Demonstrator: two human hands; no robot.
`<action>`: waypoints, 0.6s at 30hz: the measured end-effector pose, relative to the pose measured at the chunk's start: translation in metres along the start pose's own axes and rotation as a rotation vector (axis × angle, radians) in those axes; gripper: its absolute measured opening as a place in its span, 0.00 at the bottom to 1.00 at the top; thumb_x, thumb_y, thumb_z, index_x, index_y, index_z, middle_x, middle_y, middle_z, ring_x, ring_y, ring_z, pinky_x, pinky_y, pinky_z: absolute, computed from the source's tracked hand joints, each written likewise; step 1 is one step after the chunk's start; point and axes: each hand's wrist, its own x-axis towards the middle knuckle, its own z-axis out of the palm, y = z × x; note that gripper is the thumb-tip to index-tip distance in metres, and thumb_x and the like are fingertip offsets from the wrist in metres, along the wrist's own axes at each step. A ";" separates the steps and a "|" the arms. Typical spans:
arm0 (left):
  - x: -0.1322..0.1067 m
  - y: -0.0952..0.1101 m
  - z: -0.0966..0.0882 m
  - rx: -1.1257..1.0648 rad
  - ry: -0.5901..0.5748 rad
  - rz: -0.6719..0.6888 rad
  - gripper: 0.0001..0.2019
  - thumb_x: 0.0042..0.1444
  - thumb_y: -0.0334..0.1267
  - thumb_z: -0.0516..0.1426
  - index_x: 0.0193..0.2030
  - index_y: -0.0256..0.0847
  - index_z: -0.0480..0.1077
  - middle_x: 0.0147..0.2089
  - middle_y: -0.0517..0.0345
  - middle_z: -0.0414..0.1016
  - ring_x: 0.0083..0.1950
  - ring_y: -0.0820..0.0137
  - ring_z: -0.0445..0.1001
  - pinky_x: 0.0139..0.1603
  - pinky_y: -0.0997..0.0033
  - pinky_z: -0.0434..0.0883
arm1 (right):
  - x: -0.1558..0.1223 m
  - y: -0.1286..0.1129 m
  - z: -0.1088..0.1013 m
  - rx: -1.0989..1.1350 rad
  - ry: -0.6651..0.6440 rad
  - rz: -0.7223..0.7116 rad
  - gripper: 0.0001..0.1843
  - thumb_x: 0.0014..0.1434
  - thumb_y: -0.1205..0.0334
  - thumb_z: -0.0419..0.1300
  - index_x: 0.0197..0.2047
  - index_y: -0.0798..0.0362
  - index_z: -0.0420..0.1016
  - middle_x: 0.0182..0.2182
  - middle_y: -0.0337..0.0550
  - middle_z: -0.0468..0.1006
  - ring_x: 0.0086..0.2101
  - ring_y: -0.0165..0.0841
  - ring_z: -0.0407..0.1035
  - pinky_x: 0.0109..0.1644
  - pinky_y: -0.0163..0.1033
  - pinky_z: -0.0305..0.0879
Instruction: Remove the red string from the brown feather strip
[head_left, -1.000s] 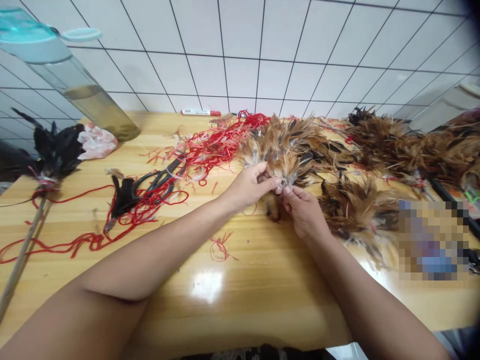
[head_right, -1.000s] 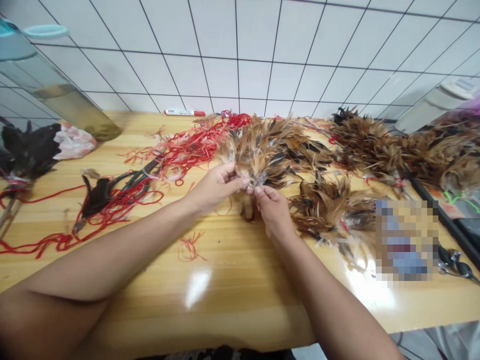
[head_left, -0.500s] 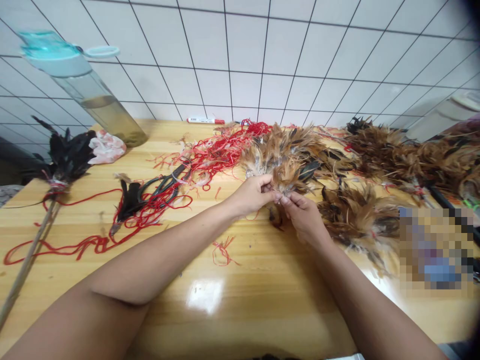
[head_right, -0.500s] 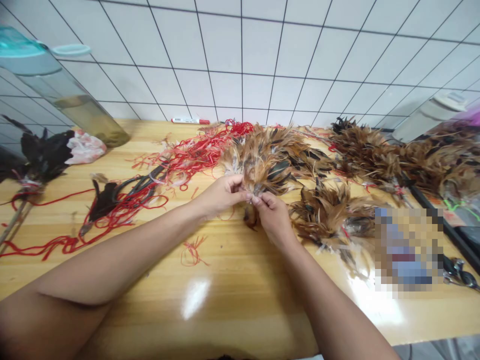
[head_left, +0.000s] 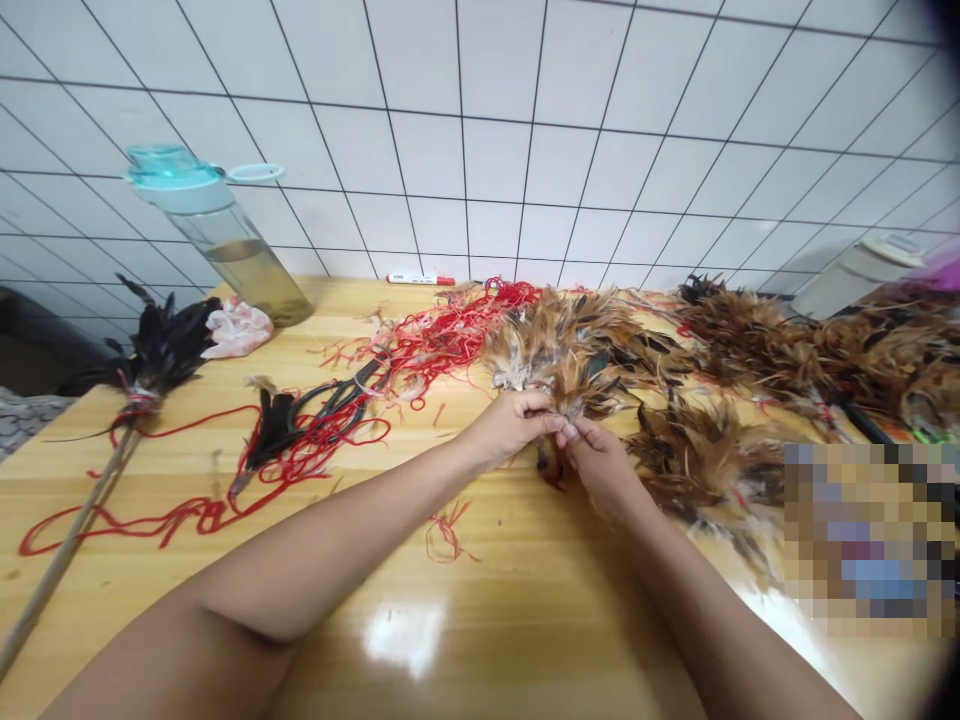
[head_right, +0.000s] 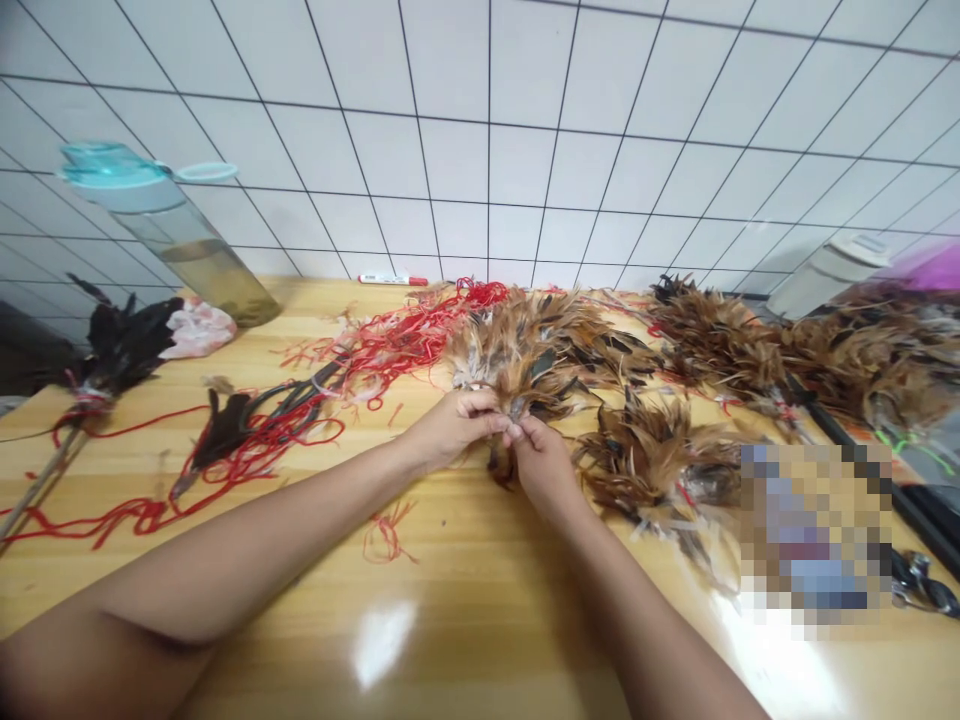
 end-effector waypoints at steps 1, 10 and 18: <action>0.000 -0.001 0.000 -0.011 -0.003 -0.006 0.13 0.45 0.43 0.65 0.25 0.32 0.72 0.26 0.54 0.76 0.30 0.72 0.73 0.38 0.71 0.69 | 0.000 0.000 0.000 0.005 0.001 0.003 0.17 0.56 0.49 0.56 0.24 0.51 0.65 0.17 0.32 0.58 0.21 0.27 0.50 0.25 0.34 0.47; 0.001 -0.001 -0.005 -0.023 -0.045 0.017 0.17 0.46 0.47 0.65 0.25 0.34 0.68 0.22 0.62 0.69 0.26 0.77 0.67 0.32 0.75 0.64 | -0.004 -0.016 0.003 0.032 -0.047 0.033 0.19 0.53 0.45 0.58 0.26 0.54 0.71 0.15 0.32 0.60 0.18 0.26 0.53 0.23 0.33 0.49; 0.001 0.009 -0.009 -0.377 0.117 -0.088 0.14 0.43 0.38 0.68 0.30 0.33 0.70 0.25 0.62 0.68 0.26 0.81 0.65 0.28 0.80 0.63 | -0.004 -0.023 0.002 0.085 -0.057 0.043 0.17 0.48 0.47 0.63 0.26 0.54 0.74 0.17 0.34 0.65 0.19 0.25 0.55 0.24 0.33 0.51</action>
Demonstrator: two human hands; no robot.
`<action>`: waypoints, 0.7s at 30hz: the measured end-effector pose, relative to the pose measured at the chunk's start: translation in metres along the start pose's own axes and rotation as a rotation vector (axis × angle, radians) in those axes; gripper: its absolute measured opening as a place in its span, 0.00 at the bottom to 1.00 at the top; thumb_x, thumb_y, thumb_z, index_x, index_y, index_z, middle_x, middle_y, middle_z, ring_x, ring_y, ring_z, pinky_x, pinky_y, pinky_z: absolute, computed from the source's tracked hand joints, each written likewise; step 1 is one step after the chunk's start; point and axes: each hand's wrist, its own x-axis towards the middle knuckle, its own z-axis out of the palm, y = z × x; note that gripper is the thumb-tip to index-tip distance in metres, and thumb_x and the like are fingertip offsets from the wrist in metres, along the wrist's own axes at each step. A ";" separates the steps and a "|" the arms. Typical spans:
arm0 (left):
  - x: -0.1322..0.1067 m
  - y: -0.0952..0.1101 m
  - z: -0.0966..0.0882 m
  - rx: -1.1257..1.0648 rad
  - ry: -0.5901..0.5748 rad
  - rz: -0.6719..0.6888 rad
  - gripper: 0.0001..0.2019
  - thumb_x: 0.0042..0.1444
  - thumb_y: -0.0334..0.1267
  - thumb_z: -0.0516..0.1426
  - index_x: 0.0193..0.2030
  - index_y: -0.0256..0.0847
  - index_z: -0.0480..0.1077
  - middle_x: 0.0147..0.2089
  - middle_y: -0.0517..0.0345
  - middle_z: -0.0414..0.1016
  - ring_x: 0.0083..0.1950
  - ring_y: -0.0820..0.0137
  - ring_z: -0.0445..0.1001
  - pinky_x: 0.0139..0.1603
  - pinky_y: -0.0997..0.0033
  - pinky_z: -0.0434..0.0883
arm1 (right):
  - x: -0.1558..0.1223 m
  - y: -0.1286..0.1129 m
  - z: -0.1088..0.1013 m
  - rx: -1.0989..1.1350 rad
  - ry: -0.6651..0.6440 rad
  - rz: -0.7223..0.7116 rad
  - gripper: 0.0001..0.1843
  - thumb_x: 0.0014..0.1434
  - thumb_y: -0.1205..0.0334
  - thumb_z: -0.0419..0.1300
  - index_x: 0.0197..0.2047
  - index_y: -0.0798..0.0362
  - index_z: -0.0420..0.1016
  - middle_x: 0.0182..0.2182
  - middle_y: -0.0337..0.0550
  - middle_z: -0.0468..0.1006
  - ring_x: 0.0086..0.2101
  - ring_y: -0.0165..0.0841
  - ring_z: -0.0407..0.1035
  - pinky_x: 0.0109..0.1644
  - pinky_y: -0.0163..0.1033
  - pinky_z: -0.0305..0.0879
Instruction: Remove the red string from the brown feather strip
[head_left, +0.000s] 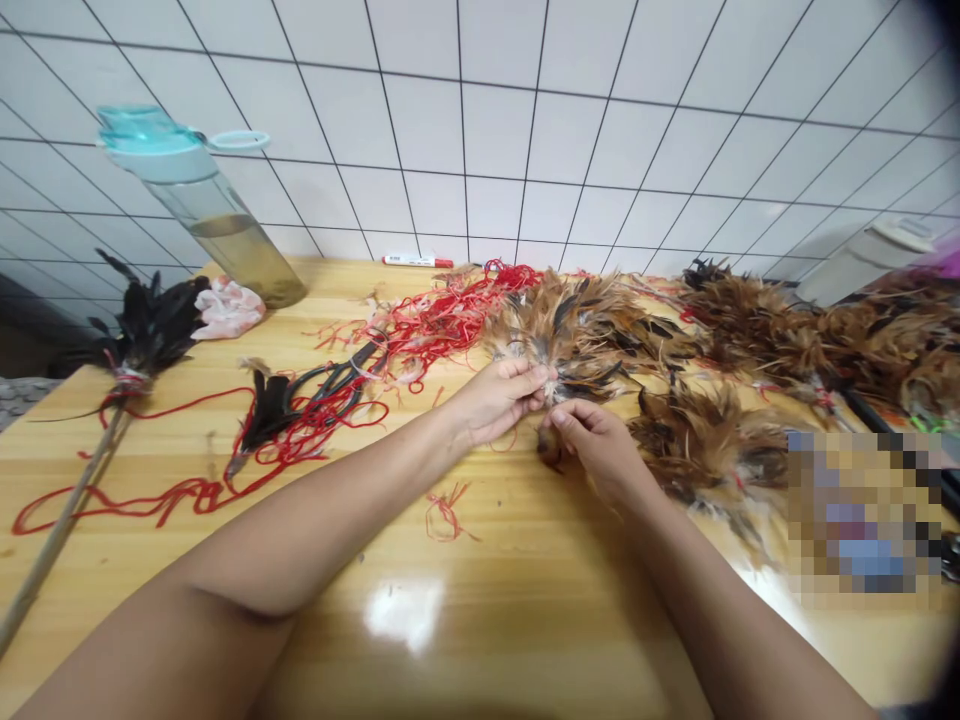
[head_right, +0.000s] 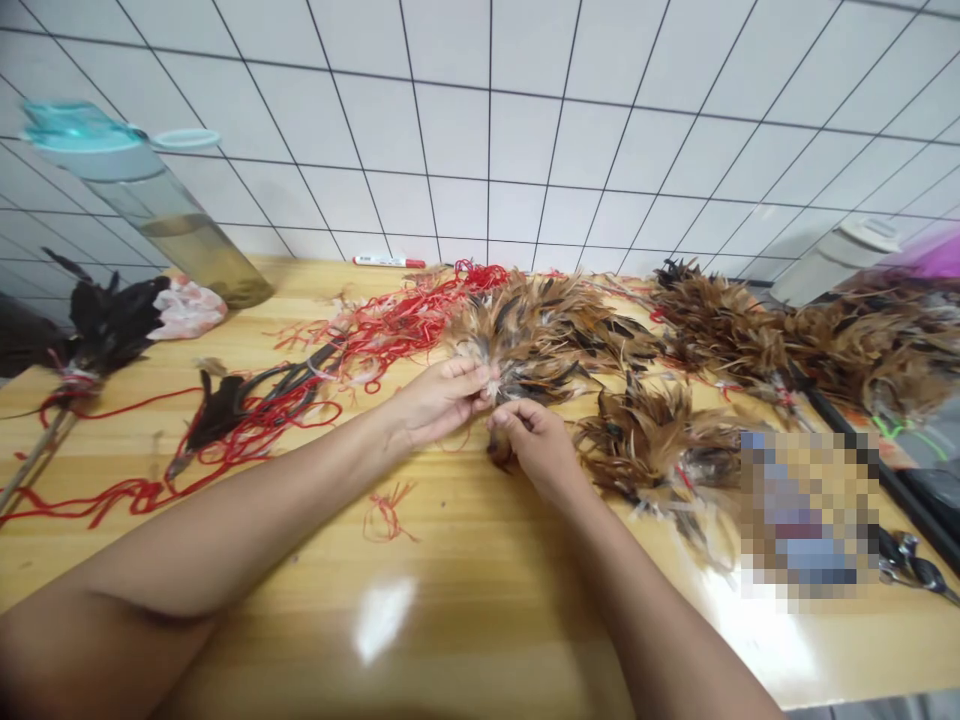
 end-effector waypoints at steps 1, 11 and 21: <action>0.000 0.000 0.000 -0.013 -0.012 -0.025 0.14 0.43 0.38 0.68 0.31 0.33 0.70 0.25 0.61 0.69 0.26 0.81 0.66 0.29 0.80 0.64 | 0.000 0.000 -0.001 -0.004 0.011 -0.019 0.17 0.49 0.47 0.63 0.26 0.54 0.74 0.17 0.34 0.65 0.20 0.25 0.54 0.24 0.33 0.51; -0.003 -0.010 0.005 -0.054 -0.028 -0.115 0.14 0.43 0.37 0.68 0.32 0.32 0.71 0.25 0.60 0.70 0.27 0.80 0.68 0.28 0.80 0.64 | 0.003 0.005 -0.001 0.039 0.103 -0.070 0.11 0.51 0.53 0.62 0.26 0.53 0.73 0.21 0.36 0.69 0.23 0.26 0.57 0.27 0.33 0.53; 0.000 -0.006 0.002 0.001 0.012 -0.032 0.12 0.43 0.37 0.67 0.30 0.33 0.71 0.25 0.62 0.68 0.27 0.81 0.64 0.30 0.79 0.61 | 0.004 0.006 -0.002 0.025 0.146 -0.076 0.11 0.49 0.54 0.64 0.33 0.52 0.74 0.27 0.38 0.74 0.28 0.29 0.65 0.35 0.35 0.61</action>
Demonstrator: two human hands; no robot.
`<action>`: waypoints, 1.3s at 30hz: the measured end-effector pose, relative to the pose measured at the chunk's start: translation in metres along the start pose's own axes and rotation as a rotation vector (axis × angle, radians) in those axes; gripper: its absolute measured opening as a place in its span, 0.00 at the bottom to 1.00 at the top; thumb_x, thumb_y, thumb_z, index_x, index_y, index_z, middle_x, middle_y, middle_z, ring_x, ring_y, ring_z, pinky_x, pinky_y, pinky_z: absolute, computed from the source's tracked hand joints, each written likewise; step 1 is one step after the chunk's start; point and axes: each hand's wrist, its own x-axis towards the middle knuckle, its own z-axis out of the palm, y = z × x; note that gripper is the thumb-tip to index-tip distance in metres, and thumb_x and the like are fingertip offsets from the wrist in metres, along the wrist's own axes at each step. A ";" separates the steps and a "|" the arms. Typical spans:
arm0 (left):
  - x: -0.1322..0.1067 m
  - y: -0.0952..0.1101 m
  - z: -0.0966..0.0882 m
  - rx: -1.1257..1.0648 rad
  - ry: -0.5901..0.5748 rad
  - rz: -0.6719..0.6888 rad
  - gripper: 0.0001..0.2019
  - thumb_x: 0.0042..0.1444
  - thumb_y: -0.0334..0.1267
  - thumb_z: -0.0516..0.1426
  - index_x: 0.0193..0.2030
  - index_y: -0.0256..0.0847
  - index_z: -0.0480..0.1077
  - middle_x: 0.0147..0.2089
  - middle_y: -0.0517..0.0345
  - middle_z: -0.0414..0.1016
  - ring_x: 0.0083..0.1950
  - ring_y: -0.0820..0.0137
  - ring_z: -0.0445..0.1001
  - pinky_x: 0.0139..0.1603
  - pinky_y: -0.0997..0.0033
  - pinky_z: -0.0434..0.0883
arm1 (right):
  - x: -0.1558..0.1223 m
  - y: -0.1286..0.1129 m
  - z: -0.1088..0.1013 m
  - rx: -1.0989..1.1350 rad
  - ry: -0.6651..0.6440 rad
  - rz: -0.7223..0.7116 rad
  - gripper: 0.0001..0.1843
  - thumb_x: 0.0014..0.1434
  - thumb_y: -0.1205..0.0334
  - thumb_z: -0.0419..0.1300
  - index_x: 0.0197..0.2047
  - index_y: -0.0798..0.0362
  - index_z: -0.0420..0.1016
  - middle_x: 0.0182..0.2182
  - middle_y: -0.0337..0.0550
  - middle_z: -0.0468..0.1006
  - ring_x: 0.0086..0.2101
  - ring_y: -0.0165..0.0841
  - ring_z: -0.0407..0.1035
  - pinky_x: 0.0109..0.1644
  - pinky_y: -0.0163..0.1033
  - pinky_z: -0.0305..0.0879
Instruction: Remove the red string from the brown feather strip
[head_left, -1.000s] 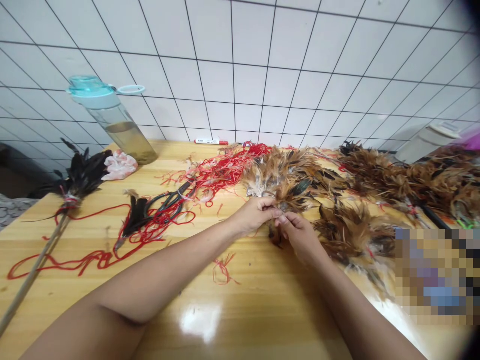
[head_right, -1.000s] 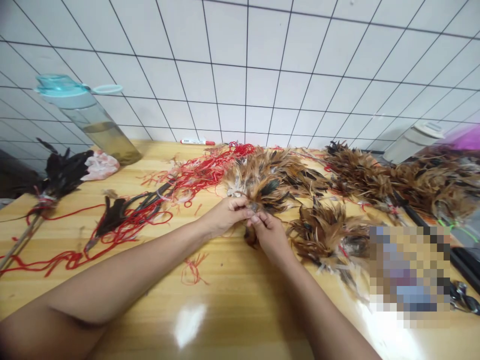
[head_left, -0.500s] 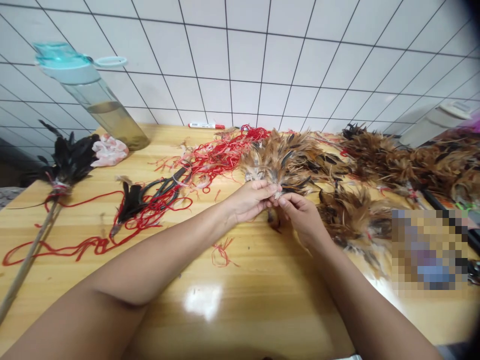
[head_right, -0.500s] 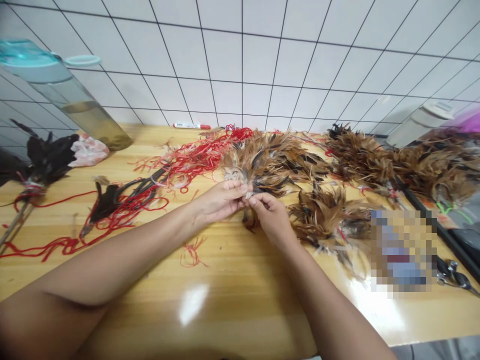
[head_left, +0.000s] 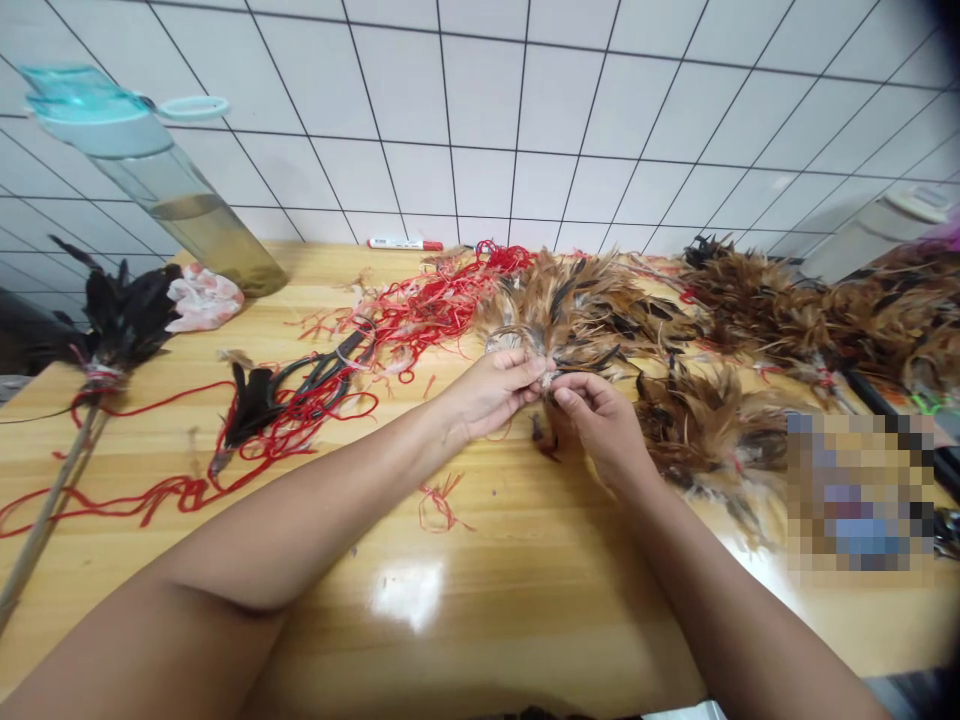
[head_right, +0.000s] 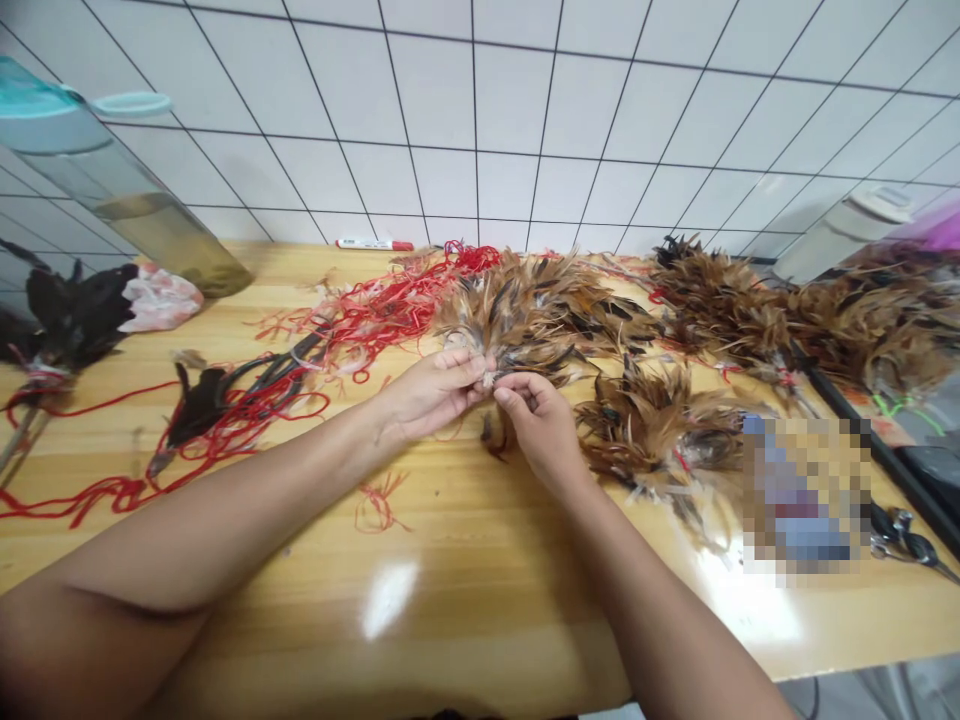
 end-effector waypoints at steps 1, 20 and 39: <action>0.000 0.000 0.000 0.037 -0.004 0.018 0.12 0.43 0.37 0.67 0.29 0.33 0.70 0.25 0.62 0.69 0.27 0.81 0.64 0.30 0.78 0.61 | 0.000 -0.001 0.000 0.001 0.002 -0.006 0.12 0.48 0.54 0.65 0.34 0.52 0.75 0.29 0.39 0.75 0.30 0.30 0.66 0.37 0.36 0.62; -0.005 -0.003 0.006 0.394 -0.074 0.271 0.10 0.45 0.39 0.64 0.26 0.35 0.68 0.28 0.62 0.67 0.32 0.76 0.67 0.38 0.73 0.65 | 0.002 0.004 -0.005 -0.183 -0.065 -0.167 0.10 0.54 0.57 0.58 0.25 0.52 0.70 0.25 0.38 0.68 0.30 0.30 0.62 0.37 0.37 0.59; -0.008 0.032 -0.018 1.562 -0.503 0.471 0.11 0.51 0.26 0.55 0.38 0.41 0.76 0.36 0.57 0.71 0.39 0.73 0.69 0.43 0.73 0.65 | 0.007 -0.006 -0.021 0.088 0.086 -0.083 0.17 0.56 0.48 0.60 0.26 0.51 0.66 0.18 0.32 0.56 0.19 0.24 0.48 0.23 0.34 0.41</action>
